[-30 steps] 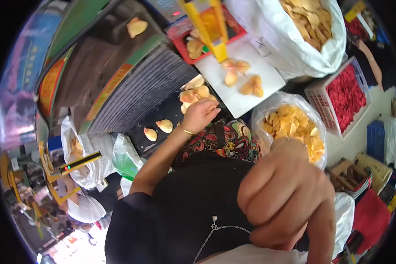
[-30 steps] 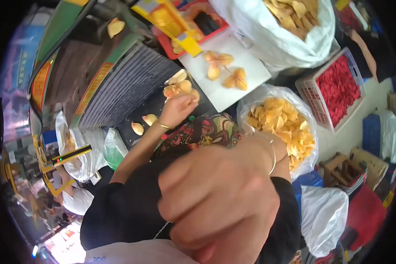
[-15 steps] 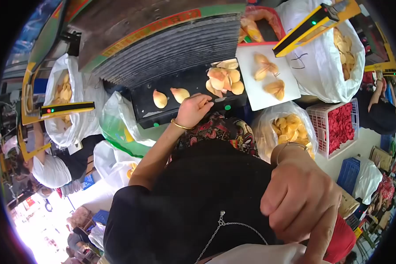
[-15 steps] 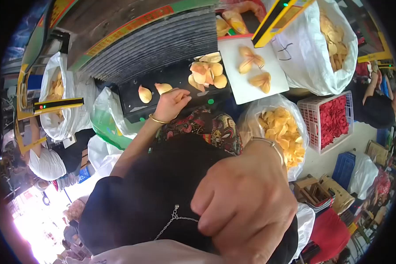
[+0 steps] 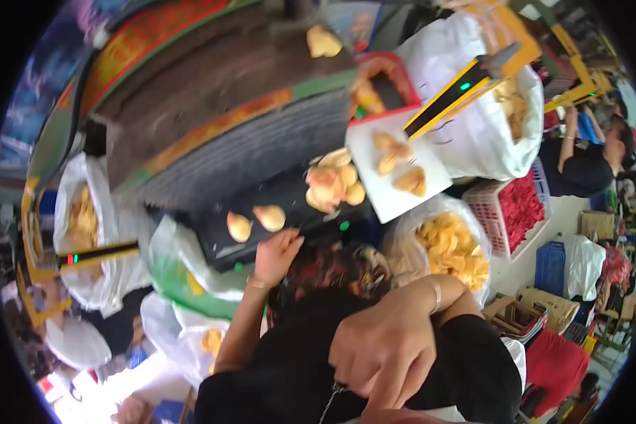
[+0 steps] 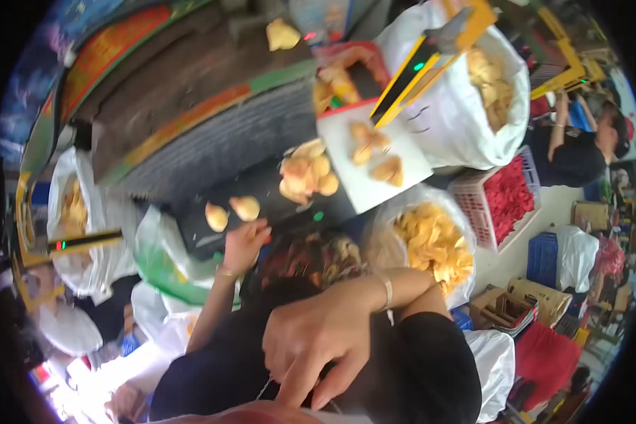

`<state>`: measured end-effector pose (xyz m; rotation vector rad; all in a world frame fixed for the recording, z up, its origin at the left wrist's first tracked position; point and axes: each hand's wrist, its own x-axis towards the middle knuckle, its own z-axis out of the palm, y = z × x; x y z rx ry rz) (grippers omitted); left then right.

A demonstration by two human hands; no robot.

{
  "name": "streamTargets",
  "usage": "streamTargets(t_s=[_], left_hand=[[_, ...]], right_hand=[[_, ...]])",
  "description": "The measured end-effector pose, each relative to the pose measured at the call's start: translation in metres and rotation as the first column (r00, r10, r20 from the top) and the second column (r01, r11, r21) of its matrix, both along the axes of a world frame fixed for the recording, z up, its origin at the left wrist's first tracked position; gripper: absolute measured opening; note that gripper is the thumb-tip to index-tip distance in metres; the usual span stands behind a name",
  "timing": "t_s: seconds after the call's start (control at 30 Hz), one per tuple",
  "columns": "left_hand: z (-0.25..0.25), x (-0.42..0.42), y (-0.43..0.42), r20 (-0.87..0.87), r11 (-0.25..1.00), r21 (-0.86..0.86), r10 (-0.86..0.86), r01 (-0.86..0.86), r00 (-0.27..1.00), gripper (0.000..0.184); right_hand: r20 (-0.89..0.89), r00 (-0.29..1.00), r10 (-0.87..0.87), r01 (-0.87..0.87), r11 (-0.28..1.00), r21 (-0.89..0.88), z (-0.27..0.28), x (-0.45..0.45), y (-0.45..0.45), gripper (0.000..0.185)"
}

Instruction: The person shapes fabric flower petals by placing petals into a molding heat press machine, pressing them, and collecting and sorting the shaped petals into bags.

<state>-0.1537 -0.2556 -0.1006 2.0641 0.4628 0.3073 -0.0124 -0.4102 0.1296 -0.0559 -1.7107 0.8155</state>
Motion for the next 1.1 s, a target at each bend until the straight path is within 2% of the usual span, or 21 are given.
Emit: streamTargets(t_s=[0.03, 0.07, 0.13, 0.17, 0.2, 0.23, 0.3, 0.33, 0.4, 0.43, 0.5, 0.57, 0.63, 0.67, 0.7, 0.8, 0.9, 0.97, 1.03, 1.07, 1.1], left_hand=[[-0.009, -0.01, -0.002, -0.053, 0.992, -0.127, 0.02, -0.027, 0.998, 0.022], [-0.004, -0.011, -0.004, -0.074, 0.99, -0.139, -0.002, -0.009, 0.997, 0.022], [0.004, 0.0, 0.002, 0.0, 0.99, -0.091, 0.104, -0.103, 0.995, 0.023], [0.009, 0.0, 0.006, 0.024, 0.985, -0.066, 0.163, -0.161, 0.986, 0.024], [0.013, 0.003, 0.007, 0.061, 0.938, -0.277, 0.235, -0.209, 0.97, 0.025], [0.015, 0.01, 0.012, 0.086, 0.843, -0.475, 0.331, -0.253, 0.94, 0.028], [0.019, 0.012, 0.027, -0.119, 0.731, -0.567, 0.384, -0.38, 0.916, 0.032], [0.006, 0.011, 0.034, -0.142, 0.714, -0.562, 0.413, -0.417, 0.9, 0.032], [-0.023, 0.012, 0.043, -0.056, 0.81, -0.418, 0.429, -0.411, 0.902, 0.033], [-0.026, 0.02, 0.044, -0.055, 0.808, -0.42, 0.432, -0.414, 0.9, 0.033], [-0.028, 0.042, 0.041, -0.02, 0.865, -0.298, 0.418, -0.404, 0.908, 0.028], [-0.031, 0.055, 0.039, 0.003, 0.886, -0.239, 0.41, -0.397, 0.912, 0.025], [-0.041, 0.067, 0.039, 0.011, 0.941, 0.028, 0.337, -0.337, 0.941, 0.022], [-0.043, 0.073, 0.039, 0.008, 0.94, 0.161, 0.304, -0.301, 0.953, 0.022], [-0.045, 0.075, 0.041, 0.022, 0.939, 0.154, 0.307, -0.307, 0.951, 0.022], [-0.048, 0.067, 0.042, 0.085, 0.785, 0.575, 0.225, -0.233, 0.971, 0.026], [-0.019, 0.065, 0.038, 0.206, 0.821, 0.482, 0.232, -0.305, 0.951, 0.023], [0.031, 0.06, 0.032, 0.322, 0.911, 0.319, 0.156, -0.262, 0.934, 0.014], [0.108, 0.044, 0.012, 0.257, 0.978, -0.144, 0.183, -0.15, 0.949, 0.006], [0.157, 0.033, 0.009, 0.226, 0.972, -0.231, 0.089, -0.035, 0.97, 0.004], [0.179, 0.031, 0.015, 0.573, 0.9, -0.256, -0.152, 0.352, 0.805, 0.005]], right_hand=[[-0.106, 0.994, 0.027, -0.029, 1.0, -0.009, -0.002, -0.011, -0.002, 0.03], [-0.246, 0.968, 0.058, -0.064, 0.998, -0.015, -0.005, -0.021, -0.003, 0.031], [-0.187, 0.968, 0.17, -0.206, 0.96, -0.19, -0.01, 0.003, 0.001, 0.028], [-0.209, 0.977, 0.039, -0.109, 0.937, -0.331, -0.032, 0.012, -0.006, 0.031], [-0.054, 0.979, -0.197, 0.121, 0.771, -0.626, -0.046, 0.026, -0.018, 0.028], [0.024, 0.81, -0.585, 0.331, 0.424, -0.843, -0.071, 0.019, -0.026, 0.022], [0.409, 0.589, -0.697, 0.66, 0.123, -0.741, -0.097, 0.013, -0.025, 0.016], [0.399, 0.621, -0.674, 0.638, 0.14, -0.757, -0.098, 0.008, -0.018, 0.016], [0.451, 0.659, -0.602, 0.727, 0.355, -0.587, -0.079, 0.001, -0.008, 0.017], [0.49, 0.658, -0.572, 0.751, 0.459, -0.474, -0.068, 0.0, -0.001, 0.018], [0.176, 0.774, -0.608, 0.628, 0.703, -0.333, -0.046, -0.008, 0.019, 0.017], [-0.298, 0.737, -0.606, 0.518, 0.79, -0.328, -0.023, -0.033, 0.033, 0.008], [-0.392, 0.789, -0.472, 0.417, 0.881, -0.223, -0.002, -0.027, 0.035, 0.009], [-0.381, 0.796, -0.469, 0.417, 0.883, -0.216, 0.002, -0.027, 0.038, 0.009], [-0.387, 0.807, -0.446, 0.404, 0.895, -0.188, 0.004, -0.027, 0.041, 0.008], [-0.378, 0.841, -0.387, 0.362, 0.922, -0.138, 0.008, -0.018, 0.036, 0.015], [-0.432, 0.793, -0.43, 0.466, 0.885, -0.025, -0.007, -0.003, 0.024, 0.011], [-0.411, 0.841, -0.352, 0.397, 0.918, 0.025, -0.005, 0.018, 0.022, 0.01], [-0.372, 0.894, -0.248, 0.297, 0.952, 0.078, -0.001, 0.031, 0.018, 0.009], [-0.375, 0.895, -0.243, 0.298, 0.95, 0.096, -0.001, 0.037, 0.017, 0.009], [-0.33, 0.921, -0.207, 0.26, 0.958, 0.123, 0.0, 0.045, 0.017, 0.01]])
